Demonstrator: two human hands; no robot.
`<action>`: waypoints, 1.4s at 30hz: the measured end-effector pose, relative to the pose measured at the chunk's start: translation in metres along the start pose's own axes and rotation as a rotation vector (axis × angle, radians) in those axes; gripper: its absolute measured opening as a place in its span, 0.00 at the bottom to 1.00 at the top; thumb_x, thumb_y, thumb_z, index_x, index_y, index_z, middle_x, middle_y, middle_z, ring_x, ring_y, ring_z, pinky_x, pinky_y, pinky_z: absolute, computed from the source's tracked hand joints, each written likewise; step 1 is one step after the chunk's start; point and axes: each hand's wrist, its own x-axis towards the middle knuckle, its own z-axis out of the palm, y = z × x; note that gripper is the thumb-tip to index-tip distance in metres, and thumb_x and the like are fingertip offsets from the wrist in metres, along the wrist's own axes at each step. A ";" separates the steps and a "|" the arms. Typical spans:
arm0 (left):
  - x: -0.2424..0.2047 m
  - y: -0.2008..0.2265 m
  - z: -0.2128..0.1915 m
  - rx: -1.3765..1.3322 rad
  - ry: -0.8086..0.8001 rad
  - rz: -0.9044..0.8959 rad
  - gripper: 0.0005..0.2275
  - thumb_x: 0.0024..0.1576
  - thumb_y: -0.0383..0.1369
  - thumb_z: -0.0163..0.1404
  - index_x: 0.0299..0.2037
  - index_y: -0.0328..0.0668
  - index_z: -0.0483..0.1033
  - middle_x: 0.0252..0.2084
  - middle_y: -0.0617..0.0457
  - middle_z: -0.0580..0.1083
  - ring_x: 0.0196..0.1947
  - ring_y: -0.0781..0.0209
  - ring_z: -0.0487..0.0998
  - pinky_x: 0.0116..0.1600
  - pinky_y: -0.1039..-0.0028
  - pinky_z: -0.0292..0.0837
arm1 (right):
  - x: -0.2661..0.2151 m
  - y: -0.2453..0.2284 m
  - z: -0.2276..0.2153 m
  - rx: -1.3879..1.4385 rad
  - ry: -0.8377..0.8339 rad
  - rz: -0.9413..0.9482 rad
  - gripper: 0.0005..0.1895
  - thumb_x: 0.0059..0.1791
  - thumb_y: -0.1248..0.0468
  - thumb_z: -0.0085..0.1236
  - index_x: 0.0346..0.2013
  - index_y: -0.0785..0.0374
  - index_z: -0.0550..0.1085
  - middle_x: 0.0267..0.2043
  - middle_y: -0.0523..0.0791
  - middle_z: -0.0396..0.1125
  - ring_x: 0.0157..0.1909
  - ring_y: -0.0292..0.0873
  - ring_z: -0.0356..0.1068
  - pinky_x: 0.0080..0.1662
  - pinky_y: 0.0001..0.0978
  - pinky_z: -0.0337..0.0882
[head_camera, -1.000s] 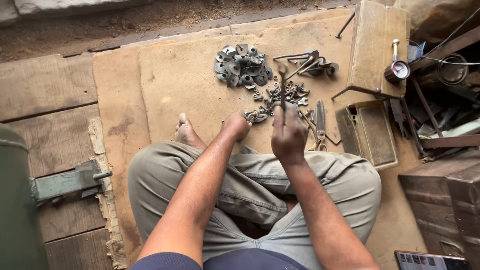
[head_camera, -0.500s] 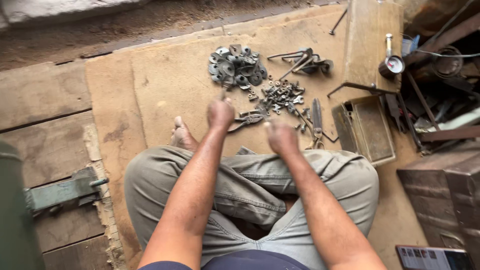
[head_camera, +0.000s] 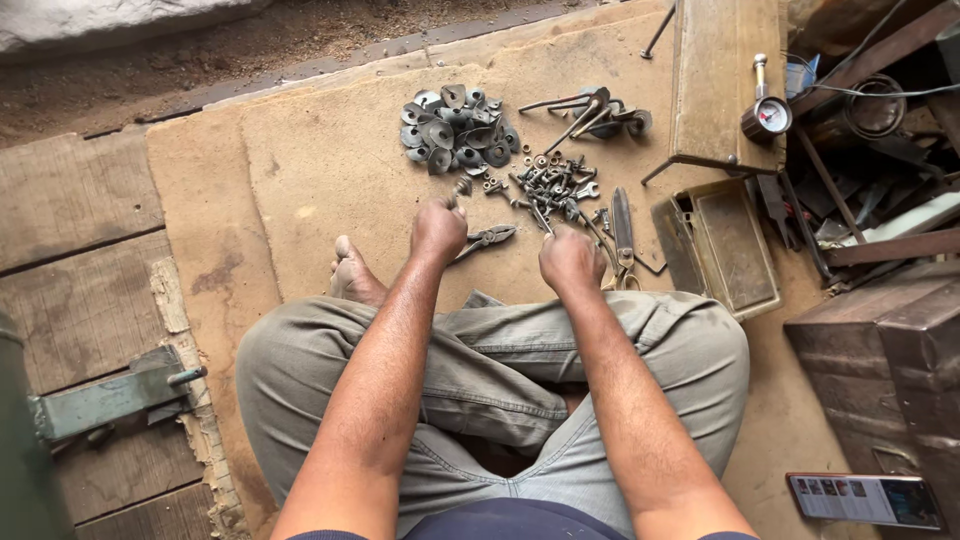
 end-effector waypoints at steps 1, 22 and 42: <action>-0.001 0.000 0.002 -0.009 -0.044 0.029 0.11 0.59 0.36 0.54 0.49 0.41 0.79 0.45 0.41 0.79 0.47 0.47 0.81 0.53 0.58 0.74 | -0.002 -0.003 -0.005 0.024 -0.020 0.027 0.12 0.55 0.56 0.46 0.40 0.55 0.77 0.36 0.44 0.70 0.40 0.42 0.70 0.46 0.46 0.68; -0.009 -0.016 0.028 0.338 -0.347 -0.011 0.14 0.56 0.43 0.60 0.43 0.42 0.84 0.47 0.43 0.80 0.49 0.48 0.81 0.53 0.61 0.76 | -0.086 -0.013 -0.054 0.351 0.497 -0.617 0.15 0.60 0.58 0.43 0.47 0.66 0.73 0.24 0.47 0.68 0.20 0.45 0.66 0.25 0.42 0.67; -0.007 -0.032 0.038 0.359 -0.290 -0.022 0.18 0.56 0.45 0.61 0.46 0.37 0.83 0.50 0.37 0.78 0.52 0.42 0.80 0.55 0.58 0.76 | -0.079 -0.020 -0.024 0.223 0.460 -0.504 0.13 0.57 0.60 0.49 0.48 0.65 0.75 0.17 0.52 0.65 0.18 0.51 0.67 0.25 0.46 0.66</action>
